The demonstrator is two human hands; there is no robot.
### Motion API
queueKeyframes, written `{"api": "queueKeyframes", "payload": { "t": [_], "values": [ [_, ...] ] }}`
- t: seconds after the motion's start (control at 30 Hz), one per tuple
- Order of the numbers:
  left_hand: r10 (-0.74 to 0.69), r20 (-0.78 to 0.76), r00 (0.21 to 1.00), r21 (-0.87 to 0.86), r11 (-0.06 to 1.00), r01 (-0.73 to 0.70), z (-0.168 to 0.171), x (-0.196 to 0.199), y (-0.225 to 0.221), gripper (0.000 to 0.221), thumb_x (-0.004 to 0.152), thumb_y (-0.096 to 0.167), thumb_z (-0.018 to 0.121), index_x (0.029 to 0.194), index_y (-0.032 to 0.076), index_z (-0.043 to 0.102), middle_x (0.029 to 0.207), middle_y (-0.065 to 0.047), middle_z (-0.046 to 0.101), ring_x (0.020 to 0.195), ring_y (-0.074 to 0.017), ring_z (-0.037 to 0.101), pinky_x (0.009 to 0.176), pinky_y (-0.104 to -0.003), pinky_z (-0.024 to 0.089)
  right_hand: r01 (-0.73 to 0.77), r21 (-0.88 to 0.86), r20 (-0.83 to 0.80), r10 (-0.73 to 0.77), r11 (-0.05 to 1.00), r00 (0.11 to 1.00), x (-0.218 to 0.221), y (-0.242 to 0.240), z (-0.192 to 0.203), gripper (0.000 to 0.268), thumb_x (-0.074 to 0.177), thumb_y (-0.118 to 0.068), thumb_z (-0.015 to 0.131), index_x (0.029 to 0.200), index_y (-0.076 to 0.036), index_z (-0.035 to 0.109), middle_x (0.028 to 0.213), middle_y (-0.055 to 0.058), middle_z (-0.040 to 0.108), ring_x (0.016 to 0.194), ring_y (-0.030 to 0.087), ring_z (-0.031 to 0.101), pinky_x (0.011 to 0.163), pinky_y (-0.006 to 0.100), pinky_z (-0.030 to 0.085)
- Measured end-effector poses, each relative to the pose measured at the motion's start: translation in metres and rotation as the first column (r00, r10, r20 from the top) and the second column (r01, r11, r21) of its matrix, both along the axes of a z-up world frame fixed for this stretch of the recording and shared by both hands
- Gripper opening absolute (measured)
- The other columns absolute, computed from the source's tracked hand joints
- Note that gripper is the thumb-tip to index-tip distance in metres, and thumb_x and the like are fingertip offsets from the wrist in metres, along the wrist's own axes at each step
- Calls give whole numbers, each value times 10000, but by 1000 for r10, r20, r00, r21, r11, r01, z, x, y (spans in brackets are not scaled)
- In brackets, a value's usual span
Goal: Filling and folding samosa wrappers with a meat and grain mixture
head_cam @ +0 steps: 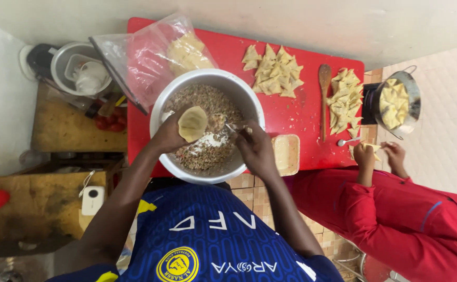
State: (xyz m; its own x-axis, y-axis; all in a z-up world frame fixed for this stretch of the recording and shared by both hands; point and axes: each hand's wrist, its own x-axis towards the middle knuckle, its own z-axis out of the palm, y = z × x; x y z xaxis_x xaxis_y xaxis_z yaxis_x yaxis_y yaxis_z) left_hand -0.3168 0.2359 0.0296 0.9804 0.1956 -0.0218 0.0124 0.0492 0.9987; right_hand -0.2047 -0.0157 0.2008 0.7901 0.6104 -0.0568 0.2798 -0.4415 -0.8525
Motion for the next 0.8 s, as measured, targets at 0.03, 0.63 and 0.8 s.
{"api": "queueKeyframes", "payload": {
  "t": [0.03,0.63,0.8],
  "values": [
    [-6,6,1000,-1,1000,6,13,7,-3,1150,677,116,1052,1662,-34,479,1468,-334,681,1380,-501,670,1175,-646,537,6,-1,6,-6,1000,1000,0,4,0,258,1026,-57,781,1284,-64,785,994,164,761,929,244,755,863,436,651],
    [-172,57,983,-10,985,173,31,-4,-24,1238,637,168,1101,1667,-91,464,1523,-340,675,1437,-510,640,1247,-626,477,-63,-375,-254,-37,925,967,11,3,-162,347,991,-128,772,1291,38,825,1067,281,830,847,353,826,783,497,631],
    [-146,-86,986,-41,989,143,64,4,-29,788,698,167,1079,1404,16,762,1247,-266,819,1213,-470,784,1025,-589,592,286,328,-399,-142,900,906,9,33,-65,322,905,-33,990,1144,-47,775,960,54,804,887,105,733,737,189,520]
  ]
}}
